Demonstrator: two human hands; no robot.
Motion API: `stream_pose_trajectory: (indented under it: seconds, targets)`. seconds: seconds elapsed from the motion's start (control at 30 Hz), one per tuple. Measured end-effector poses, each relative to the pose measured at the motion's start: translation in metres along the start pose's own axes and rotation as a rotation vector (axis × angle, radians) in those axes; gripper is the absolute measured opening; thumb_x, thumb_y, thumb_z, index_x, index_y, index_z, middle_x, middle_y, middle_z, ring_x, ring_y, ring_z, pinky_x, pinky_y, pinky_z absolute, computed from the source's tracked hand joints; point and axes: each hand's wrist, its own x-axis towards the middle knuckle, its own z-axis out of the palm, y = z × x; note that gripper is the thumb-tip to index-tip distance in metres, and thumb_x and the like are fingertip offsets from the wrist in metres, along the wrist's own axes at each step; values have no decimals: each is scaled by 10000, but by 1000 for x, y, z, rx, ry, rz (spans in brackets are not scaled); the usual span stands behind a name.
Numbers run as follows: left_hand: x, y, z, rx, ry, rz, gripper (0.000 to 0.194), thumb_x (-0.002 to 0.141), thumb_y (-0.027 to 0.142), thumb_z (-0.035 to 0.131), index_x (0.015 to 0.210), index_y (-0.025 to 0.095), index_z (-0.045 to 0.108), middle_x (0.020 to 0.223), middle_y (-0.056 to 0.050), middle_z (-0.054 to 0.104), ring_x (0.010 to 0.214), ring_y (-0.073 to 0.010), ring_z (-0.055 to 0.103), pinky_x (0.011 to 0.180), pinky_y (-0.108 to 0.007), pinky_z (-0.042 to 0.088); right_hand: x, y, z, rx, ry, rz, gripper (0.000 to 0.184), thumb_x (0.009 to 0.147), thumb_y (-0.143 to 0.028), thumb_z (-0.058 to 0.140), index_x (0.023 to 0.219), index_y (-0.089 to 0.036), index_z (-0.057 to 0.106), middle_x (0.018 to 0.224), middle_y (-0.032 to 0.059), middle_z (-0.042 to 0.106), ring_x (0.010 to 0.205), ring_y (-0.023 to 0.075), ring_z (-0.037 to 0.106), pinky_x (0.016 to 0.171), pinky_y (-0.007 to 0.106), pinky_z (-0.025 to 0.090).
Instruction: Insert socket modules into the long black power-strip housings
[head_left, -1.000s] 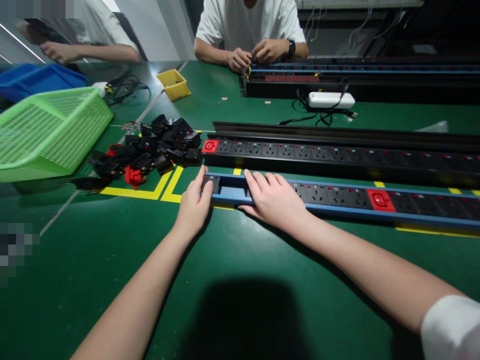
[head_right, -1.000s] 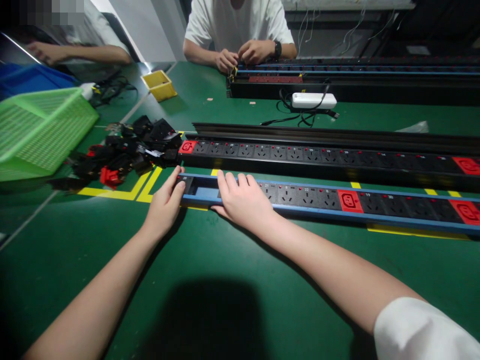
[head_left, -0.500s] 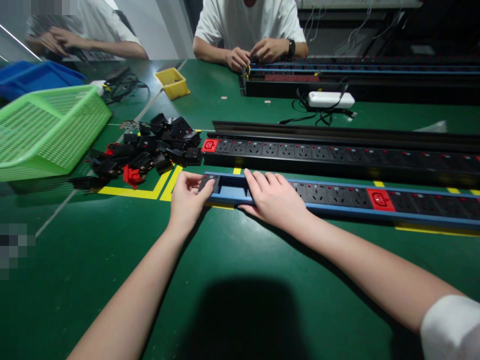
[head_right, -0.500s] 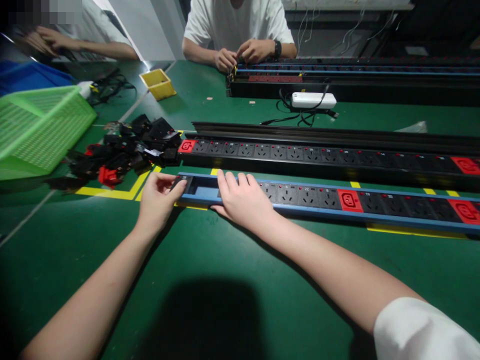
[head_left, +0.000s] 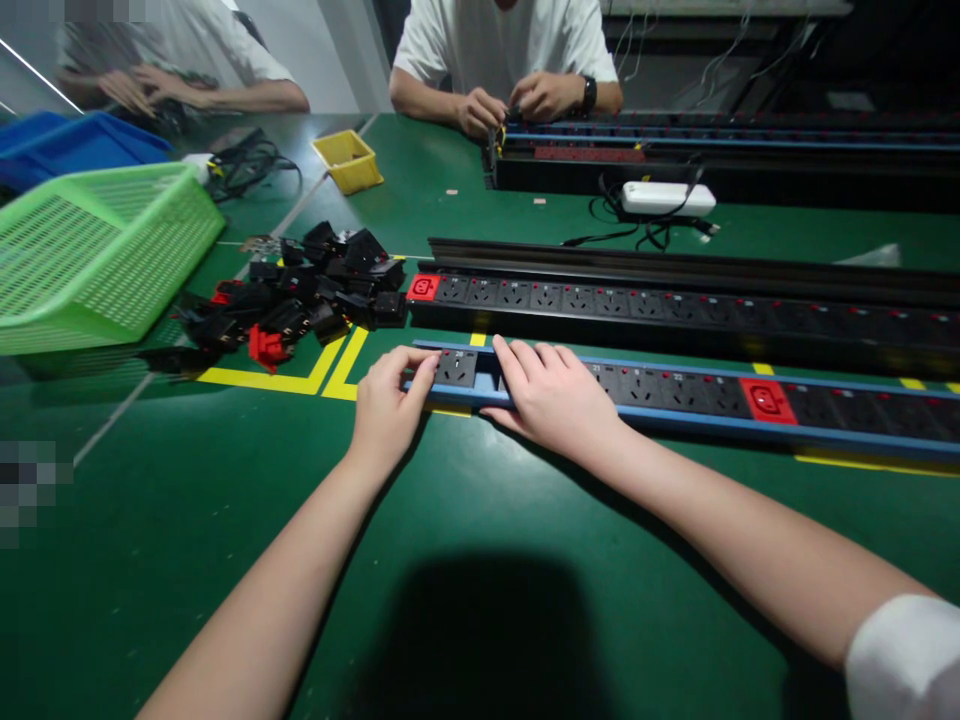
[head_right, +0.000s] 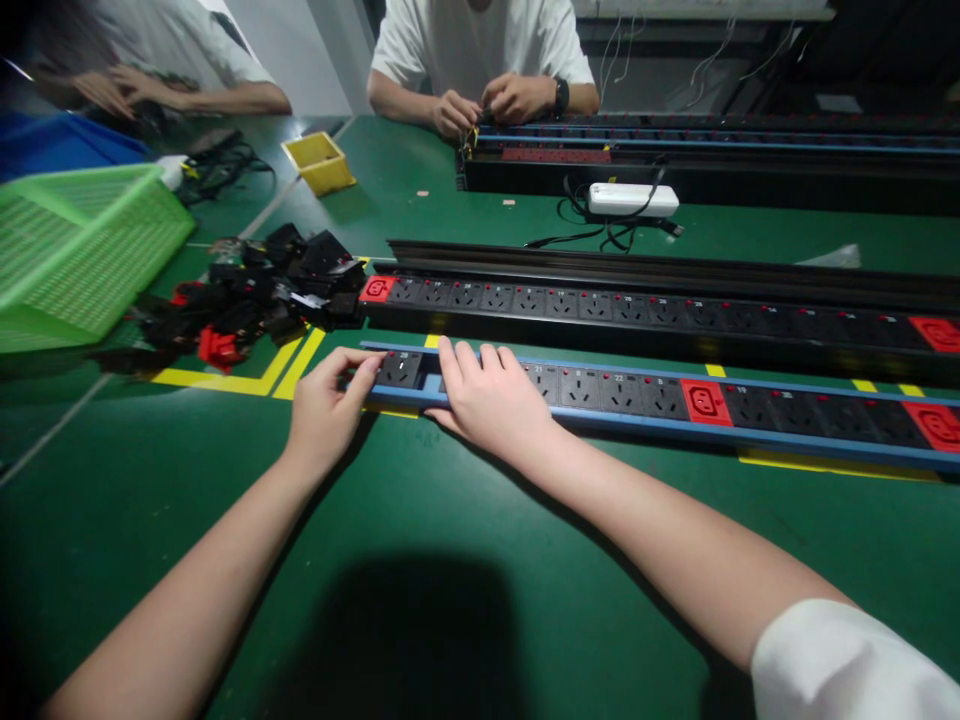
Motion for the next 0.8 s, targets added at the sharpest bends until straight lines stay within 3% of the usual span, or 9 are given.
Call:
stream_pose_trajectory:
  seconds: [0.1, 0.23, 0.5, 0.8]
  targets:
    - [-4, 8, -1, 216, -44, 167, 296, 1007, 406, 486, 1062, 241, 726, 1077, -50, 760, 1041, -235, 639, 977, -443, 327, 0, 0, 1, 2, -4, 1, 822, 974, -588, 486, 1514, 18, 354, 1365, 240, 577, 1098, 351, 558, 914, 450, 429]
    - [-9, 11, 1, 330, -85, 288, 332, 1019, 425, 463, 1193, 251, 686, 1131, -67, 750, 1110, -261, 617, 1008, -474, 266, -1, 0, 2, -9, -4, 0, 818, 978, -589, 476, 1519, 11, 351, 1380, 238, 571, 1107, 353, 555, 923, 449, 421]
    - [-4, -2, 3, 273, -161, 383, 703, 855, 613, 639, 1405, 193, 512, 1108, -105, 713, 973, -262, 613, 892, -388, 447, -1, 0, 1, -17, -12, 4, 807, 1008, -603, 368, 1523, 18, 338, 1355, 239, 584, 1097, 349, 559, 912, 443, 417]
    - [-4, -1, 2, 282, -210, 358, 637, 883, 567, 610, 1425, 241, 539, 1160, -100, 720, 915, -245, 596, 837, -363, 496, -1, 0, 0, -8, -14, 4, 819, 997, -602, 407, 1520, 24, 340, 1342, 241, 584, 1085, 352, 560, 895, 451, 424]
